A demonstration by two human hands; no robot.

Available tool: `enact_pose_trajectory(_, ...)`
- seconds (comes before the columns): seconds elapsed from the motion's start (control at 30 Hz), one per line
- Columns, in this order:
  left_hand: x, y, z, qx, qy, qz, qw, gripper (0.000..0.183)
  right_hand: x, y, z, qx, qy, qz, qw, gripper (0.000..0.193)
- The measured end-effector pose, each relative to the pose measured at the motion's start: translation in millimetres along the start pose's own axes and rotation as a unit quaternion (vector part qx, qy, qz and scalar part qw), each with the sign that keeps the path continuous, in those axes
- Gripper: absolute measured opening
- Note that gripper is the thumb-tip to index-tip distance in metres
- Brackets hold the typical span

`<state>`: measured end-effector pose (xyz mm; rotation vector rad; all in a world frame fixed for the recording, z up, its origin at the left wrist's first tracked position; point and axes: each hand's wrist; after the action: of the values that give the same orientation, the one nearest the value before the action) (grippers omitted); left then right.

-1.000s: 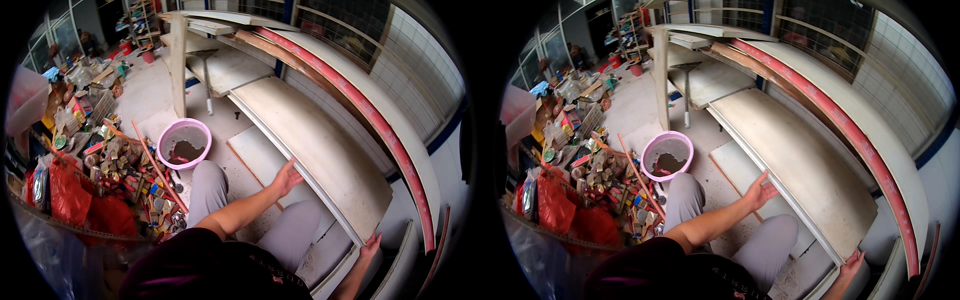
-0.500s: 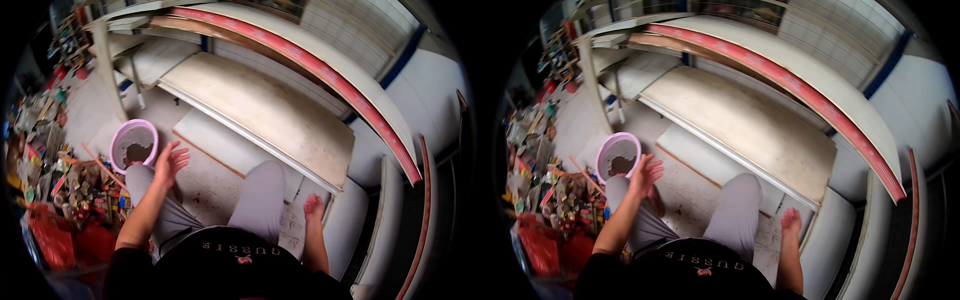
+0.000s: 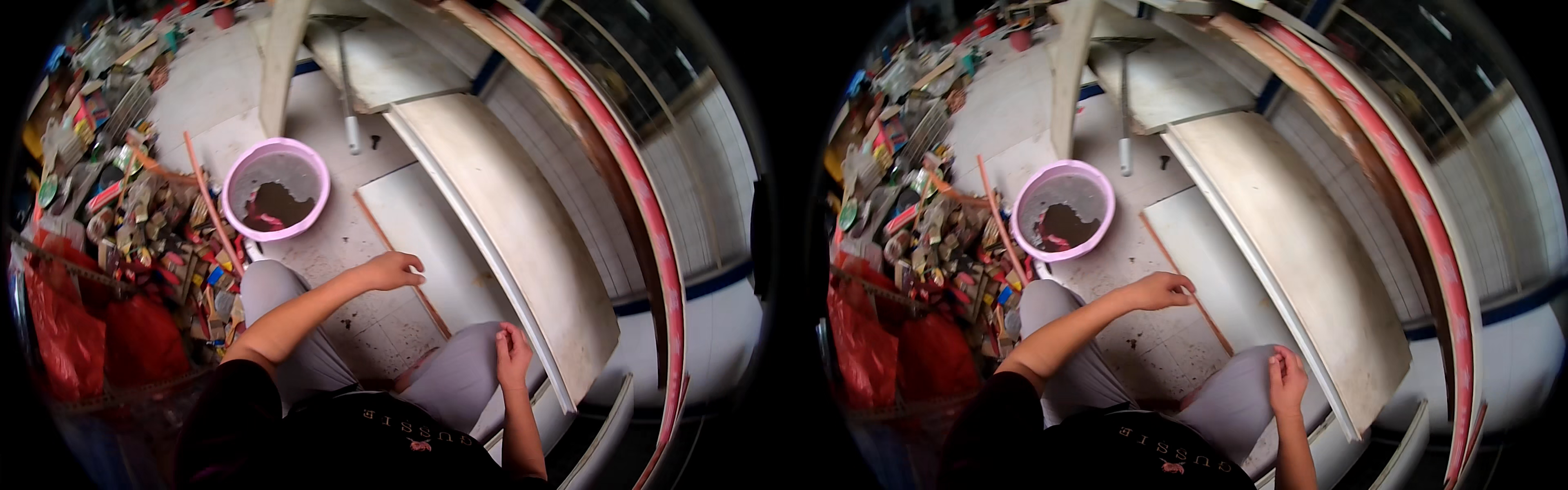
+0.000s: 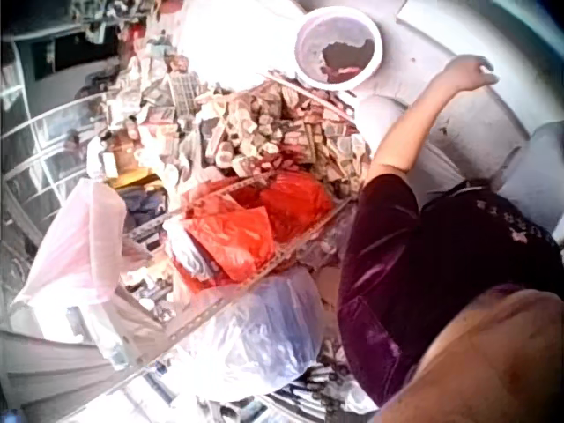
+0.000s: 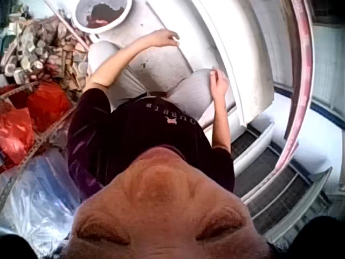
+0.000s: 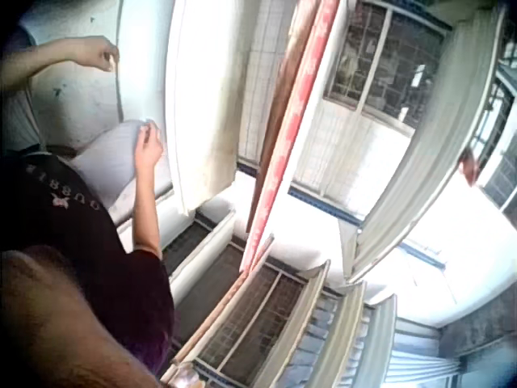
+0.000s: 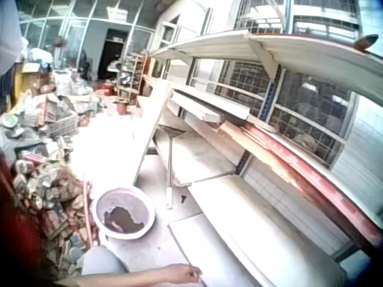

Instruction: The person removes white metal shelf panels from a shelving unit rack by hand and stacks them together on the floor.

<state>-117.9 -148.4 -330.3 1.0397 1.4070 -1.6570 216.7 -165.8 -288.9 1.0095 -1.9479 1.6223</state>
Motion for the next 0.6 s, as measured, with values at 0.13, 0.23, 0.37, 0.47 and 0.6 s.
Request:
enact_pose_trajectory(0.13,24,-13,14,0.029,-0.023,-0.125,0.992,0.046,-8,44,-41,0.18,-0.186,0.166,0.952,0.023)
enact_pose_trajectory(0.23,43,-8,29,0.067,-0.091,-0.189,0.975,0.045,-25,60,-42,0.265,-0.157,0.202,0.93,0.023)
enact_pose_trajectory(0.37,46,7,34,0.201,-0.141,-0.271,0.931,0.039,-36,47,-48,0.304,-0.159,0.218,0.914,0.014)
enact_pose_trajectory(0.47,32,9,18,0.222,-0.144,-0.25,0.931,0.035,-78,33,-38,0.271,-0.279,0.247,0.888,0.026)
enact_pose_trajectory(0.6,29,9,7,0.201,-0.133,-0.105,0.965,0.03,-77,43,-50,0.36,-0.195,0.252,0.877,0.026)
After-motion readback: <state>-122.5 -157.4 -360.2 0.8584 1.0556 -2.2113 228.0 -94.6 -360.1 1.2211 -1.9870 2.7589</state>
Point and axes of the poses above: each hand's wrist, its own z-axis away from the middle knuckle, its own y-axis out of the palm, x = y × z, and after that the axes turned 8 degrees about -x, right-handed
